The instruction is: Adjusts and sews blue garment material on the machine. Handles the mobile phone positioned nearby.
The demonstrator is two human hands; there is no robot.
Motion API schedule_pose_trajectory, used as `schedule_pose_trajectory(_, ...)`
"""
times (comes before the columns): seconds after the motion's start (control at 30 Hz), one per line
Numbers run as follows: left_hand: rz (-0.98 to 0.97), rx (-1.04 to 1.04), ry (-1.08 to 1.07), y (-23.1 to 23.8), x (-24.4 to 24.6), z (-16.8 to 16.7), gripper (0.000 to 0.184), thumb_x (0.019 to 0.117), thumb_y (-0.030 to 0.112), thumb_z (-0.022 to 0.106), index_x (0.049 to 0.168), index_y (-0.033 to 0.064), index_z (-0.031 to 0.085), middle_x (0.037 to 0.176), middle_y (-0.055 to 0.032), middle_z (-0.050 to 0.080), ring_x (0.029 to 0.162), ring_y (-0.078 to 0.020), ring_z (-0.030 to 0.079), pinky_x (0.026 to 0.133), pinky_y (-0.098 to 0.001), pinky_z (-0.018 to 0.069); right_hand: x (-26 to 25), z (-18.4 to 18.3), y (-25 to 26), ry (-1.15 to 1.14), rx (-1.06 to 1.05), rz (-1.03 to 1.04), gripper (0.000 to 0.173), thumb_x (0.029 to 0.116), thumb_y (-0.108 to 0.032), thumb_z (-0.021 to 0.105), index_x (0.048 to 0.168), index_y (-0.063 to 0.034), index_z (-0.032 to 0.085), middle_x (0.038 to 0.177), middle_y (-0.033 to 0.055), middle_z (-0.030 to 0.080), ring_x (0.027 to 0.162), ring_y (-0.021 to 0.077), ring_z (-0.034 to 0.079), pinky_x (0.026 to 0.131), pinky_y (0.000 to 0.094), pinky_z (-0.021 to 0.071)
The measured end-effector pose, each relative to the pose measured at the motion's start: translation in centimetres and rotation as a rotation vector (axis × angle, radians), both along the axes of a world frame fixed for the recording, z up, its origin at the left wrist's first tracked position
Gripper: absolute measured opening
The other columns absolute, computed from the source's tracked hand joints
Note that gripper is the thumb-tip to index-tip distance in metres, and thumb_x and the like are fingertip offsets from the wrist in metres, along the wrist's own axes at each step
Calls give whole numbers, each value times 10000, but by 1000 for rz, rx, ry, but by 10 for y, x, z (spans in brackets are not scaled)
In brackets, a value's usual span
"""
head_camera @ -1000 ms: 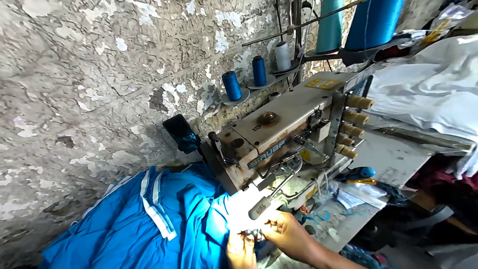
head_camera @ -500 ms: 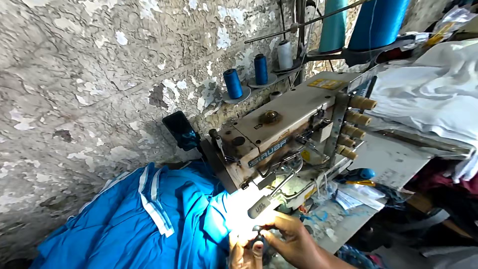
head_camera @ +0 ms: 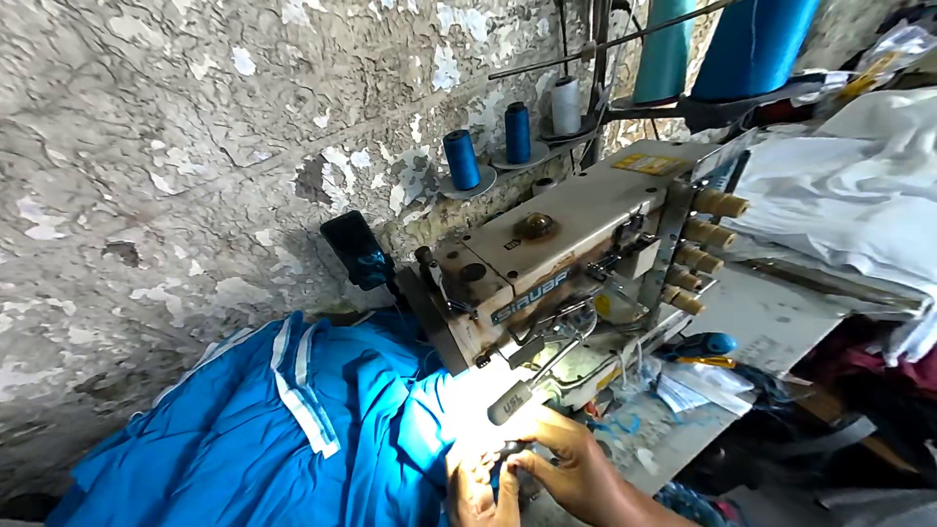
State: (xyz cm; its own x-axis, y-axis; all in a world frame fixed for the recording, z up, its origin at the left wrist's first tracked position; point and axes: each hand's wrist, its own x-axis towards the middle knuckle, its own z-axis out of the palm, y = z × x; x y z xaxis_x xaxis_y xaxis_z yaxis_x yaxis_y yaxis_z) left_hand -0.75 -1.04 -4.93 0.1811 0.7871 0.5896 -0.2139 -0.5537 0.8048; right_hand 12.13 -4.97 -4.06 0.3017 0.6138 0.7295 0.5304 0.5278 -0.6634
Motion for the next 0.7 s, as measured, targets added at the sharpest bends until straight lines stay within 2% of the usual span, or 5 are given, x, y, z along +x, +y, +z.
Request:
schedule_pose_trajectory(0.07,-12,-11,-11,1,-1,0,260,802,-66,756,1026,59,710,1164,64,672,1039,-4,674,913,-231,599,-1,-1,1,3,25,-18,115,892,-175,738,944,-76,762,910,43,698,884,-1,627,818,97,498)
schedule_pose_trajectory(0.13,-9,-4,-6,2,-1,-1,203,815,-46,757,976,75,743,1125,66,697,1021,-3,680,901,-224,599,0,-3,3,15,56,-21,106,887,-171,744,929,-76,767,874,40,685,856,-10,615,791,90,489)
schedule_pose_trajectory(0.27,5,2,24,1,-2,-1,184,830,-29,752,966,90,714,961,112,741,935,15,701,872,-213,599,1,-10,6,30,85,-13,98,889,-162,744,927,-75,771,874,30,707,869,8,647,800,120,523)
schedule_pose_trajectory(0.53,5,25,56,8,-7,-4,170,833,-35,730,950,88,738,978,112,728,944,30,685,870,-192,587,0,-12,5,158,10,73,80,816,-164,796,840,-95,763,859,-6,719,886,-8,652,797,122,526)
schedule_pose_trajectory(0.7,-13,1,29,6,-4,-3,198,818,-64,726,966,69,732,977,103,734,940,21,692,868,-203,595,-1,-13,8,105,74,34,60,850,-131,753,850,-71,744,881,18,704,901,0,648,811,117,526)
